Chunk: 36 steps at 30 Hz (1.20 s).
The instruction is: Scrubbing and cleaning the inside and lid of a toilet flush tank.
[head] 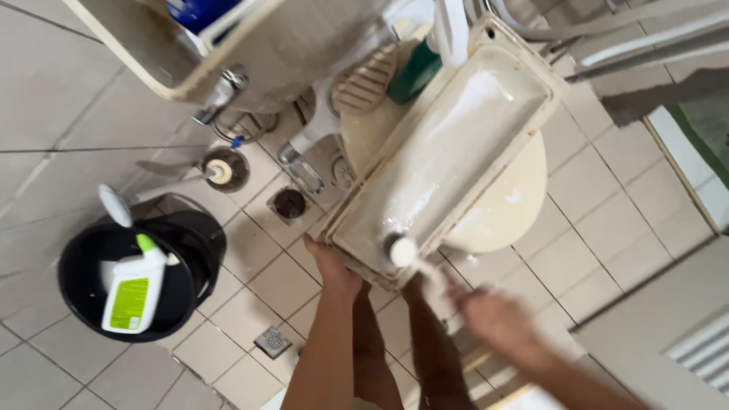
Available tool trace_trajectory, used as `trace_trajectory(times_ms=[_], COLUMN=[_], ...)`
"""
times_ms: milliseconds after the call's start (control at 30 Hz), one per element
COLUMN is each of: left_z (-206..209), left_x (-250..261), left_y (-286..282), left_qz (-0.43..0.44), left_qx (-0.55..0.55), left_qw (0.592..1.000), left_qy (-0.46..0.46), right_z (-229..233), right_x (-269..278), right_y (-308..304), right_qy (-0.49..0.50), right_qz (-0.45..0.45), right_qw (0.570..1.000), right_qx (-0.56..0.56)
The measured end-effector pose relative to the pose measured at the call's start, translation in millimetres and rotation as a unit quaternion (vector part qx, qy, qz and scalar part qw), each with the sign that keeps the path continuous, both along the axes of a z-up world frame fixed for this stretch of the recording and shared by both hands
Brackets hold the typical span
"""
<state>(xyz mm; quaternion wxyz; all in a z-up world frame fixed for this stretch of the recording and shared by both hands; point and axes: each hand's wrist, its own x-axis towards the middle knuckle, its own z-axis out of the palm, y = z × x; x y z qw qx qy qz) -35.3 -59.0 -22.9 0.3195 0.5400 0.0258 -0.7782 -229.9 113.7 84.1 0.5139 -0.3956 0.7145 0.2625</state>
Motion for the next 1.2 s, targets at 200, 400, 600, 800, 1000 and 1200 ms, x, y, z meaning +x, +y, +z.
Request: trace_trajectory(times_ms=[200, 400, 600, 800, 1000, 1200], left_z=[-8, -5, -37, 11, -23, 14], left_x=[-12, -15, 5, -4, -1, -20], left_y=[13, 8, 11, -10, 11, -9], left_qz=[0.028, 0.009, 0.013, 0.008, 0.007, 0.024], left_qx=[0.013, 0.008, 0.010, 0.085, 0.053, 0.023], left_qw=[1.000, 1.000, 0.999, 0.995, 0.997, 0.998], left_qy=[0.005, 0.001, 0.041, 0.059, 0.056, 0.052], right_z=[26, 8, 29, 3, 8, 0], right_x=[-125, 2, 64, 42, 66, 22], right_y=[-57, -45, -52, 48, -25, 26], right_qy=[0.214, 0.068, -0.022, -0.005, 0.032, 0.033], right_qz=[0.057, -0.017, -0.054, 0.046, 0.025, 0.080], right_qw=[0.963, 0.993, 0.982, 0.991, 0.959, 0.932], right_qx=[-0.152, -0.097, -0.177, -0.123, -0.281, -0.351])
